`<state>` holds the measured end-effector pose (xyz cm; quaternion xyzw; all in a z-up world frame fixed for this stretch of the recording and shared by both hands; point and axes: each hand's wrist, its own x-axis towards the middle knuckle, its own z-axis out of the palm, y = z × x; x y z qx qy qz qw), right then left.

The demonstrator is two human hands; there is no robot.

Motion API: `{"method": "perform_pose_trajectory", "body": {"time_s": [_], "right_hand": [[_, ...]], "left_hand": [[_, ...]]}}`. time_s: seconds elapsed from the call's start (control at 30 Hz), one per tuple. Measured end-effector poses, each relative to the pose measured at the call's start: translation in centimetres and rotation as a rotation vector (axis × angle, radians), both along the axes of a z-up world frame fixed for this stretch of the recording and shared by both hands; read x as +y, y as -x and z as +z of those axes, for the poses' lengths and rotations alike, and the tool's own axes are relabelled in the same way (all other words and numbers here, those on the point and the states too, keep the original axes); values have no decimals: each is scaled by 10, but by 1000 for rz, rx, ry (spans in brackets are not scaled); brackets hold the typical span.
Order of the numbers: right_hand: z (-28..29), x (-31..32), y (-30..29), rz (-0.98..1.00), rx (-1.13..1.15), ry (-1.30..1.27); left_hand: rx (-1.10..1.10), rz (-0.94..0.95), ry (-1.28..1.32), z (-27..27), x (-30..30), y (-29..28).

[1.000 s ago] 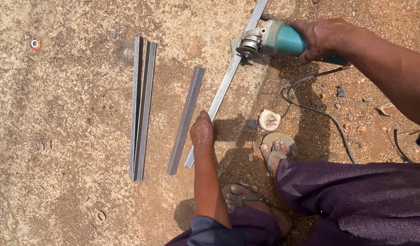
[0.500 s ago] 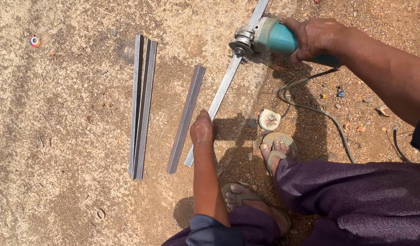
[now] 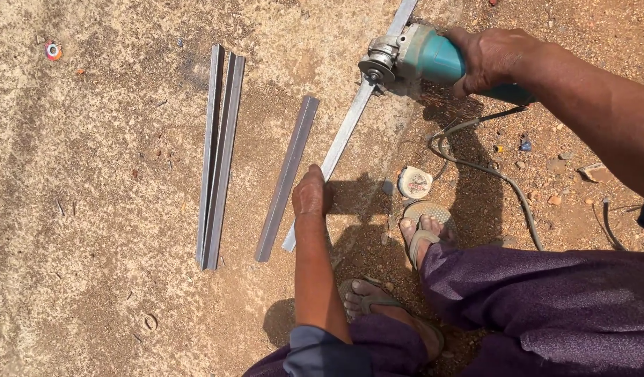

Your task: Measure and cut thin metal profile bars using an angle grinder.

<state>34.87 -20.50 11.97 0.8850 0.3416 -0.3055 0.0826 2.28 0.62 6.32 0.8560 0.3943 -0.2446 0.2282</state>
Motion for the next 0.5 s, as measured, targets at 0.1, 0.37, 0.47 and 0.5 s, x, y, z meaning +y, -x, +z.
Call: {"method": "perform_pose_trajectory", "body": {"time_s": [0.1,0.37,0.47,0.5], "right_hand": [[3,1,1,-18,17,-62],[7,2,1,-29,13,-15],[5,1,0,-33,15,-24],[2,0,-1,-35,16,-22]], "left_hand": [[-14,-6,21,13,-1,-3],[-164,-20,-37,-3,-1,6],[-153,-17,-45,8,-4,3],[-152,-18,-43,-1,-3,5]]}}
